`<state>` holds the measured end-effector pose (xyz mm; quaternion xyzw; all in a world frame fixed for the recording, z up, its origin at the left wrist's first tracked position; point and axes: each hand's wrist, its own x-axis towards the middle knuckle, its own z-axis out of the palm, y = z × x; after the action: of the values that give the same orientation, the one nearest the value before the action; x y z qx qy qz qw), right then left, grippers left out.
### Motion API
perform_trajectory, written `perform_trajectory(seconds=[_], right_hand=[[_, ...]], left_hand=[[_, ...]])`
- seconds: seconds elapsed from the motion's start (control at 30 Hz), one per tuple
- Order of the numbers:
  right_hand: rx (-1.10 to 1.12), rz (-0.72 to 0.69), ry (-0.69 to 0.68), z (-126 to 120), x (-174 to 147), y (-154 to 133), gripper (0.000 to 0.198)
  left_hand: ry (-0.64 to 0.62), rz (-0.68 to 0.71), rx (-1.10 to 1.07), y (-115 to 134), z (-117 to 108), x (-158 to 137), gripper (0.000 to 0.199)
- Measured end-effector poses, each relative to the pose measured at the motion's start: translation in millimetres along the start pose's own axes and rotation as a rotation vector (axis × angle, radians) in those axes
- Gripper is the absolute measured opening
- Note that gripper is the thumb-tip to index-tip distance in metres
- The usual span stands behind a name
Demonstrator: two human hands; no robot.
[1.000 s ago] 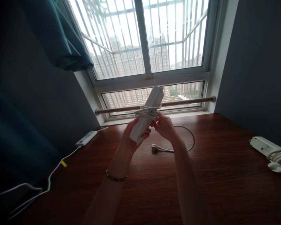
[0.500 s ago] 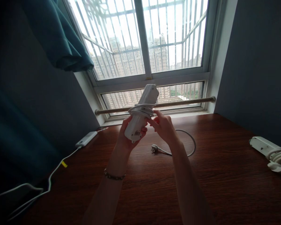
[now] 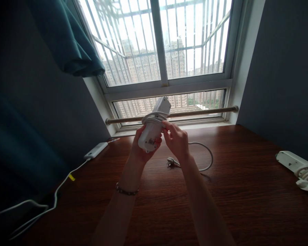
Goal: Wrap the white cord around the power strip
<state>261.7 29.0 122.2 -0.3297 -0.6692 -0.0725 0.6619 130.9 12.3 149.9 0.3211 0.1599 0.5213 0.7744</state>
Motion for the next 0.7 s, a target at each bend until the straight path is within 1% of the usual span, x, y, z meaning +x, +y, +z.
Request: perform_trajectory(seconds=[0.1, 0.2, 0.27, 0.37, 0.43, 0.6, 0.7], right_hand=[[0.136, 0.039, 0.060, -1, 0, 0, 0.020], [0.267, 0.104, 0.077, -4, 2, -2, 0.020], [0.304, 0.115, 0.071, -5, 3, -5, 0.020], [0.349, 0.126, 0.033, -2, 3, -9, 0.023], [0.396, 0.167, 0.006, 1, 3, -9, 0.024], [0.462, 0.309, 0.068, 1, 4, -2, 0.023], [0.462, 0.302, 0.035, -7, 7, 2, 0.024]], left_hand=[[-0.049, -0.037, -0.018, 1, 0, -1, 0.038], [-0.065, -0.058, -0.036, 2, 3, -5, 0.037], [-0.059, -0.047, -0.033, 4, 5, -7, 0.038], [-0.066, 0.004, -0.022, 6, 5, -7, 0.035], [-0.075, 0.019, -0.020, 7, 3, -6, 0.033], [-0.103, -0.096, -0.058, 11, -2, -5, 0.039], [-0.108, -0.135, -0.095, 11, -2, -7, 0.039]])
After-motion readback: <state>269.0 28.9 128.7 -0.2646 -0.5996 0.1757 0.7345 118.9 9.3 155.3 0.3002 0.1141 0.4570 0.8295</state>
